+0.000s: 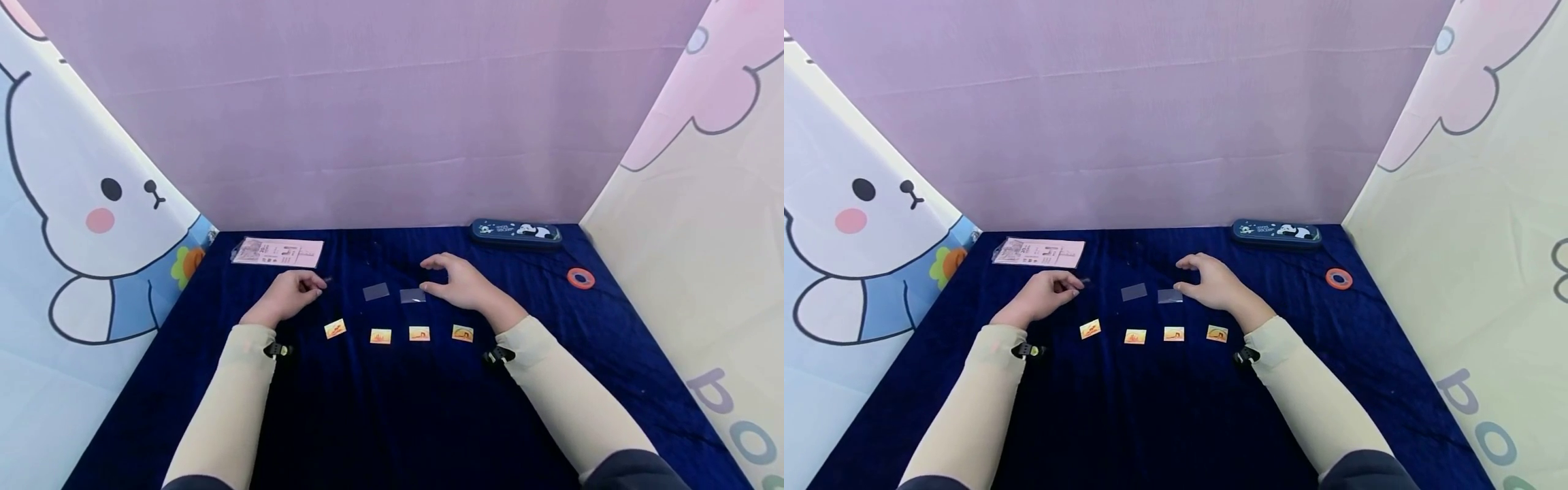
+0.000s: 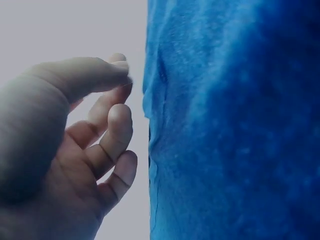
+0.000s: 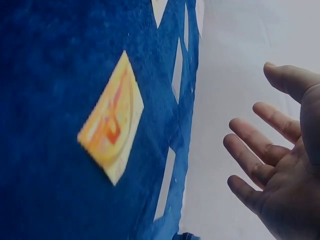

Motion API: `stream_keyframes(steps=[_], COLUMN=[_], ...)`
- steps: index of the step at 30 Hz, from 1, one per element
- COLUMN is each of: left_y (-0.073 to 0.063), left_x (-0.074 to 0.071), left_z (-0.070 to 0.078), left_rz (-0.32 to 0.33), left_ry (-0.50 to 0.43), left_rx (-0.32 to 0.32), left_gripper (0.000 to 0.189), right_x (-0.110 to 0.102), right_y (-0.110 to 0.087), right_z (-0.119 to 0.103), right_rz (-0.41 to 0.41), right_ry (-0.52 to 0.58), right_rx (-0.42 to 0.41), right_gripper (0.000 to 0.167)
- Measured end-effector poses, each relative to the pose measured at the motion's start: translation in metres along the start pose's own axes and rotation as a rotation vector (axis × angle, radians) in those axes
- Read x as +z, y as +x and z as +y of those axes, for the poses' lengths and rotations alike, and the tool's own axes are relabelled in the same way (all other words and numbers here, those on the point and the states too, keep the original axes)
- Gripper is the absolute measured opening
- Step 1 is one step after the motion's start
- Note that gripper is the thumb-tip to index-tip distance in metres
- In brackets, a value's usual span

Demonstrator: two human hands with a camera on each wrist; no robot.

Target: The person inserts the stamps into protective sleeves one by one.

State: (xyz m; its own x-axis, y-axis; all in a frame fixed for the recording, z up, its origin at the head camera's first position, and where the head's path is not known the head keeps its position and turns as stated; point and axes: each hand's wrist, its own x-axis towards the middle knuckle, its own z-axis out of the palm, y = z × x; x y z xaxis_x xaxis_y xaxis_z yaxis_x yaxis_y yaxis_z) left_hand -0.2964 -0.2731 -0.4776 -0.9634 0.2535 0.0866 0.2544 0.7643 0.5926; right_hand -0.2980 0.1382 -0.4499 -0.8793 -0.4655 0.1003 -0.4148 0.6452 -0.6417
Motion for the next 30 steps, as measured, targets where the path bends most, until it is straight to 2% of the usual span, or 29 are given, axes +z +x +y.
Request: stream_keyframes(steps=[4,9,15,22,30], left_y=[-0.005,-0.009,-0.013,-0.015,-0.014], left_x=[-0.003,-0.011,-0.020,-0.023,-0.027], left_z=[-0.003,-0.006,-0.003,-0.002,-0.001], left_rz=[0.077,0.149,0.189,0.214,0.257], left_ry=[-0.010,-0.021,-0.013,-0.024,-0.044], left_rx=[-0.031,-0.039,-0.052,-0.056,-0.030], left_gripper=[0.012,0.016,0.022,0.026,0.028], right_x=[0.008,0.017,0.029,0.045,0.062], right_y=[0.005,0.012,0.023,0.036,0.047], right_z=[-0.005,-0.011,-0.021,-0.034,-0.052], right_rz=[-0.018,-0.042,-0.099,-0.152,-0.217], right_ry=[-0.012,-0.005,-0.005,-0.013,-0.002], right_rx=[0.005,0.010,-0.009,-0.047,-0.081], right_gripper=[0.050,0.049,0.051,0.048,0.043])
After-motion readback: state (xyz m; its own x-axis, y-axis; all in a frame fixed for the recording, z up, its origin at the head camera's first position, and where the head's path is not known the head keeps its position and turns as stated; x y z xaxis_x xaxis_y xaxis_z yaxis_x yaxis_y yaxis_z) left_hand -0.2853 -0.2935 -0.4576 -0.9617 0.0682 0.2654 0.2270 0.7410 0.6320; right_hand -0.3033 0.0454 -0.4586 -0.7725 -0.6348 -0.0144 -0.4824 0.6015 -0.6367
